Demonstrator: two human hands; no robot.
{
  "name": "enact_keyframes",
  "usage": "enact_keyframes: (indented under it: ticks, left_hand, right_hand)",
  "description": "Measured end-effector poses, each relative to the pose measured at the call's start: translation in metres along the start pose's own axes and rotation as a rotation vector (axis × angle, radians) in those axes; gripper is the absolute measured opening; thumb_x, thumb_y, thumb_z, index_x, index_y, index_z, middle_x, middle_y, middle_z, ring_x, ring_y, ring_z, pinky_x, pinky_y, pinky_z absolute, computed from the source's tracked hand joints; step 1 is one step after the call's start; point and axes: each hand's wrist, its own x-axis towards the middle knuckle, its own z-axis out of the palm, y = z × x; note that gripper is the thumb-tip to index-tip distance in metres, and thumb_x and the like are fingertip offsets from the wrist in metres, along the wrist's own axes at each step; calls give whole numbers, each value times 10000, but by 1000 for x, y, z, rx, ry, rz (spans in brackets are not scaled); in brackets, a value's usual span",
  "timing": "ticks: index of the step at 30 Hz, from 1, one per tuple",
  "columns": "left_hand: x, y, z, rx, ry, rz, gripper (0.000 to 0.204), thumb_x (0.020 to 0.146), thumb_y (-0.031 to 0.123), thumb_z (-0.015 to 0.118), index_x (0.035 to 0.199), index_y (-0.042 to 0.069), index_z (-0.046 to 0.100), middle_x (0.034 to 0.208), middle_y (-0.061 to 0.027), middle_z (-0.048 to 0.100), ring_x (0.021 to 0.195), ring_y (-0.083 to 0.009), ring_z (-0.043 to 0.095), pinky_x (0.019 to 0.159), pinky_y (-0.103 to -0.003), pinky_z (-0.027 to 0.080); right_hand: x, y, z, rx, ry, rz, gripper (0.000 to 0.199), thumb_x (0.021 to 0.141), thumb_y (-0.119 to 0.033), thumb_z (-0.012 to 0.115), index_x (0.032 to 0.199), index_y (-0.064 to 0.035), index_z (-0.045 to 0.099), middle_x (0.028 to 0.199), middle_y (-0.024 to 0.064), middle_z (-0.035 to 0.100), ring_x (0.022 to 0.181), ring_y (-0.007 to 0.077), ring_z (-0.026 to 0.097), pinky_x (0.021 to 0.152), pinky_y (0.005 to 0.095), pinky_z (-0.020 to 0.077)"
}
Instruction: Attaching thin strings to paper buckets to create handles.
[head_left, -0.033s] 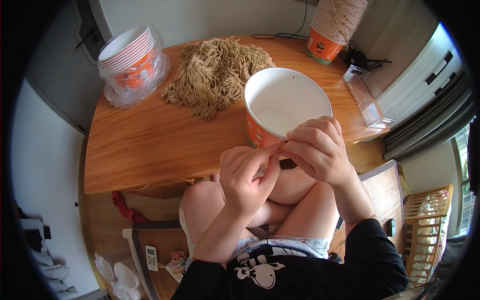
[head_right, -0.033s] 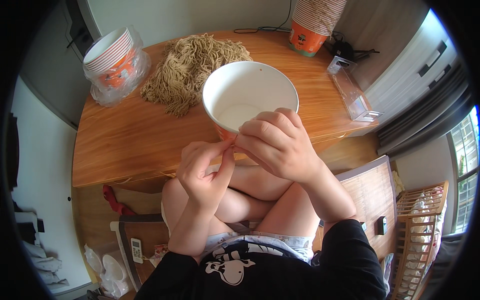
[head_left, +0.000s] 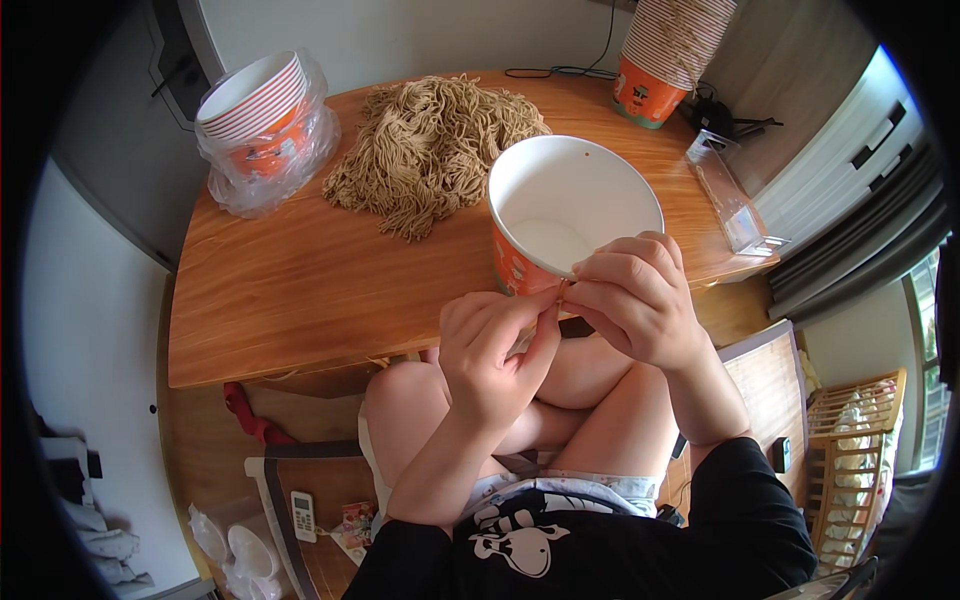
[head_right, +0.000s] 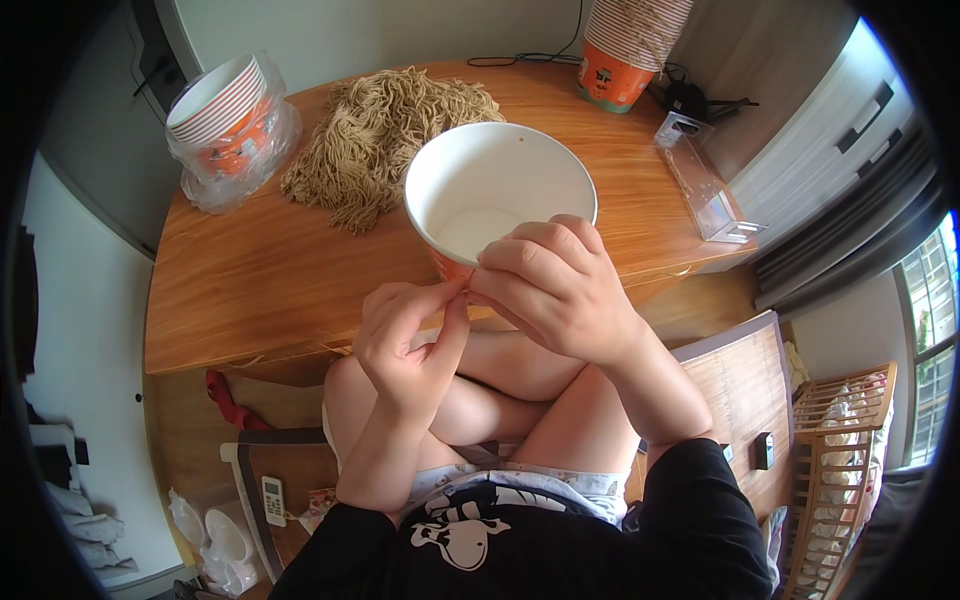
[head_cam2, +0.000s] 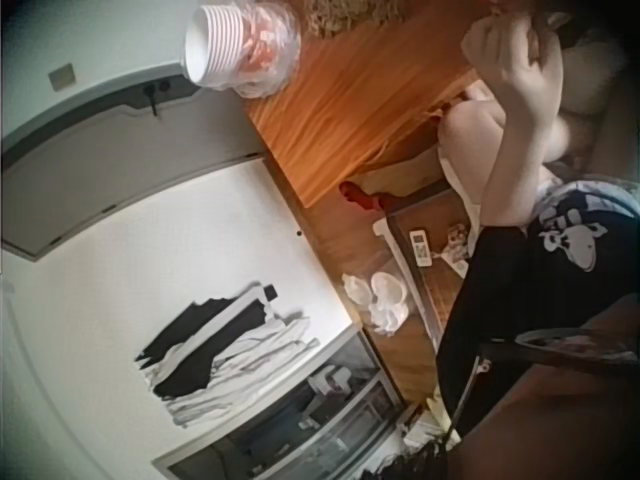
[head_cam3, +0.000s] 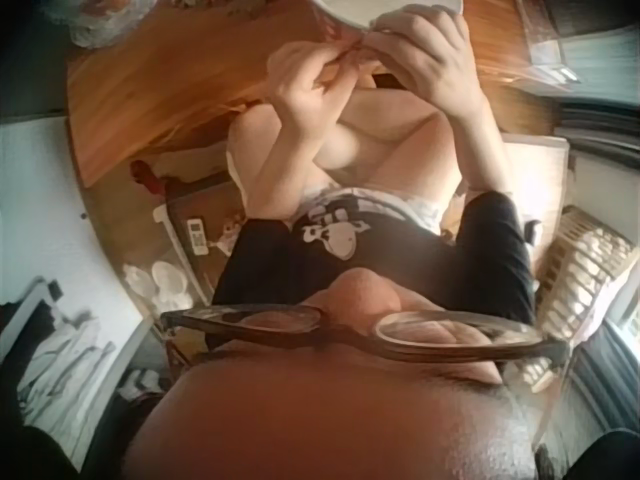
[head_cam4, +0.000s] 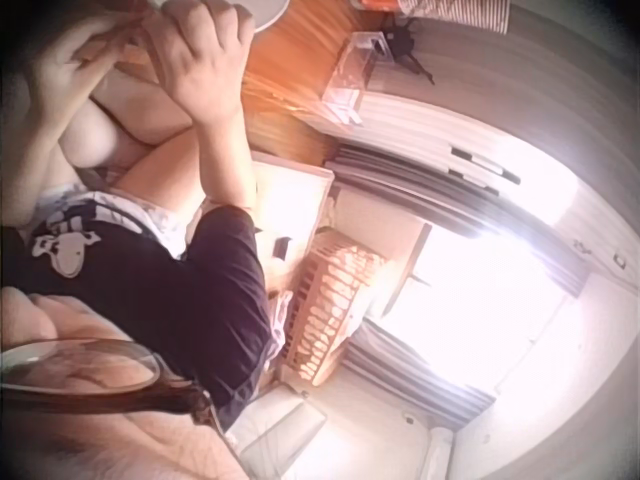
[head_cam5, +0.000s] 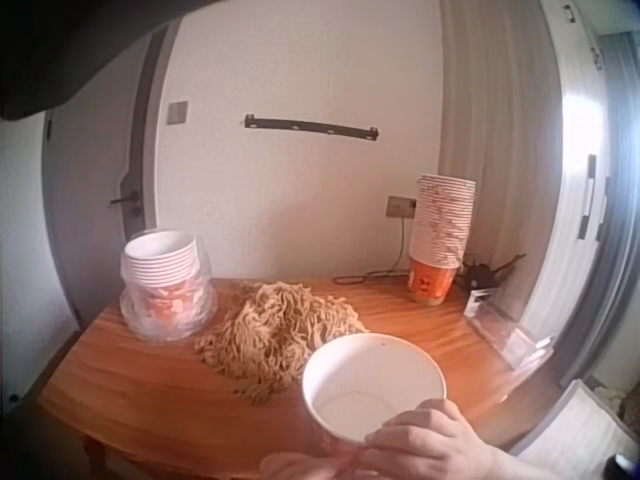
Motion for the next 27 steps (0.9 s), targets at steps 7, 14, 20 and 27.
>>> enact_keyframes:
  ticks: [7,14,20,27]
  left_hand:
    - [3,-4,0,43,-18,87,241,711,16,800,920,109,726,788,28,688,720,-176,629,724,-327,447]
    - [1,-1,1,-74,-73,26,196,738,-35,763,900,54,696,822,-39,699,745,-199,648,726,-319,483]
    - [-5,1,1,-479,-173,-353,92,859,-68,697,942,-40,670,900,-97,702,843,-138,665,782,-272,525]
    - [-9,-4,6,-549,-136,-376,113,838,-32,729,946,-11,704,890,-95,732,814,-165,706,752,-272,544]
  right_hand:
    - [0,2,-1,31,-21,3,304,710,-230,773,999,-151,722,1057,-26,617,987,188,580,832,351,438]
    - [-3,5,1,69,69,4,310,691,-224,784,989,-157,733,974,-23,632,927,190,598,813,342,439]
    - [-6,5,5,85,92,17,334,688,-221,786,1010,-145,742,975,-19,636,918,187,600,793,336,443]
    - [-6,1,4,86,71,37,363,692,-223,788,1043,-141,749,994,-14,638,933,184,598,806,331,435]
